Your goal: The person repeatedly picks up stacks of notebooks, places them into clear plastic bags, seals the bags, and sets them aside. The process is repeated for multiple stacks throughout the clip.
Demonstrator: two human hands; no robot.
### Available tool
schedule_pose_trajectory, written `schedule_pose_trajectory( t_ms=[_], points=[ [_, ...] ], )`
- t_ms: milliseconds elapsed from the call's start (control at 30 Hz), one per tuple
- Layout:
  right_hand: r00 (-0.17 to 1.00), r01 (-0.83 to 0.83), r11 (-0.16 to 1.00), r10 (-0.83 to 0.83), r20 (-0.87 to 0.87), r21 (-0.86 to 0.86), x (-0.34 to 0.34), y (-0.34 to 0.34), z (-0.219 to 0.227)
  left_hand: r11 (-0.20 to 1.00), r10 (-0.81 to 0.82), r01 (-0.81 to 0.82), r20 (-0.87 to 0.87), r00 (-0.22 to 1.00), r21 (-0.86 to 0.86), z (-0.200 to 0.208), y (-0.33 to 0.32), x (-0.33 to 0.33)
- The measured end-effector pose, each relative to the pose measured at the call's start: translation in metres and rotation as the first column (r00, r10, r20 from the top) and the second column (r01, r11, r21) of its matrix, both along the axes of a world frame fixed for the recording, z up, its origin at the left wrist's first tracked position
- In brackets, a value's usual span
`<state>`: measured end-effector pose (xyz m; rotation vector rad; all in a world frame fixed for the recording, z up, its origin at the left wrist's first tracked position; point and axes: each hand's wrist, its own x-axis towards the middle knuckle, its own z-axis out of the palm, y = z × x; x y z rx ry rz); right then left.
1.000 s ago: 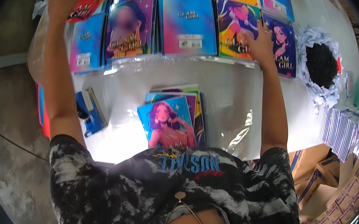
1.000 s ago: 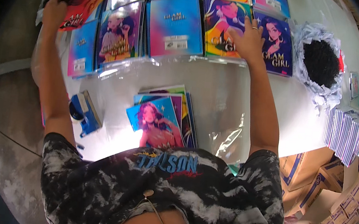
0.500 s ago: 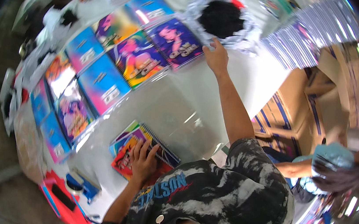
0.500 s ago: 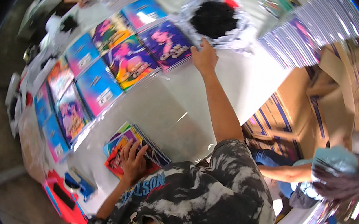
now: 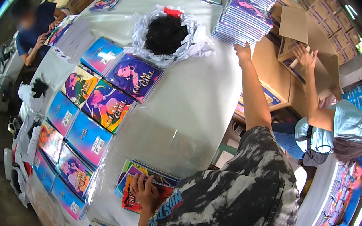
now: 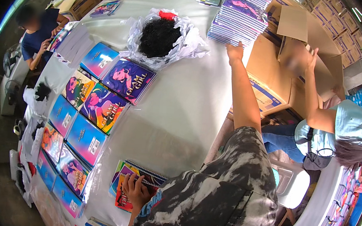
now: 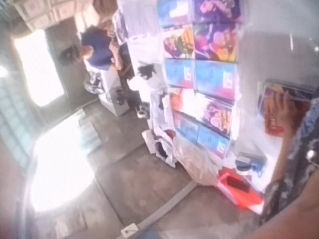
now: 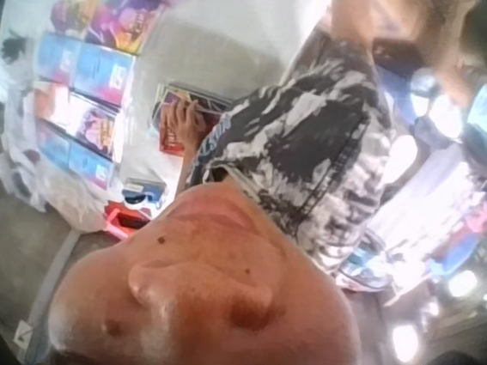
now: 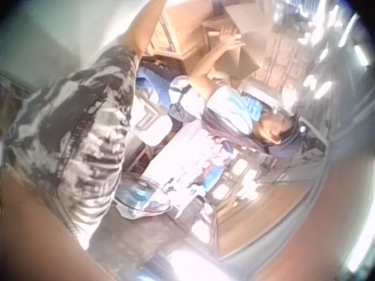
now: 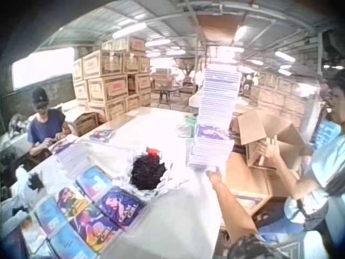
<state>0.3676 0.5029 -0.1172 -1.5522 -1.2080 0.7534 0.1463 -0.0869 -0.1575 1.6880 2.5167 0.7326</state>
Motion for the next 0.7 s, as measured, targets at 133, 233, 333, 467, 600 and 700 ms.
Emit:
schedule_pose_trajectory(
  t_ms=[133, 233, 333, 467, 600, 700],
  points=[
    [0.991, -0.085, 0.996, 0.085, 0.103, -0.005, -0.032, -0.017, 0.001, 0.992, 0.03, -0.046, 0.129, 0.991, 0.12, 0.01, 0.01, -0.026],
    [0.95, -0.26, 0.959, 0.275, 0.146, -0.114, -0.092, -0.037, 0.013, 0.959, 0.211, -0.212, 0.029, 0.977, 0.186, 0.037, 0.024, -0.09],
    [0.845, -0.51, 0.809, 0.535, 0.005, -0.294, -0.146, -0.043, 0.031, 0.925, 0.329, -0.313, -0.039, 0.944, 0.214, 0.071, 0.039, -0.157],
    [0.809, -0.328, 0.929, 0.371, 0.455, -0.175, -0.172, -0.02, 0.025, 0.849, 0.422, -0.375, -0.051, 0.905, 0.373, 0.087, 0.045, -0.239],
    [0.846, -0.286, 0.952, 0.199, 0.494, 0.105, -0.216, -0.064, 0.062, 0.823, 0.516, -0.489, -0.018, 0.857, 0.288, 0.08, 0.022, -0.306],
    [0.791, 0.293, 0.948, -0.313, 0.527, 0.123, -0.219, -0.061, 0.066, 0.779, 0.559, -0.552, 0.067, 0.826, 0.297, 0.064, 0.0, -0.337]
  ],
)
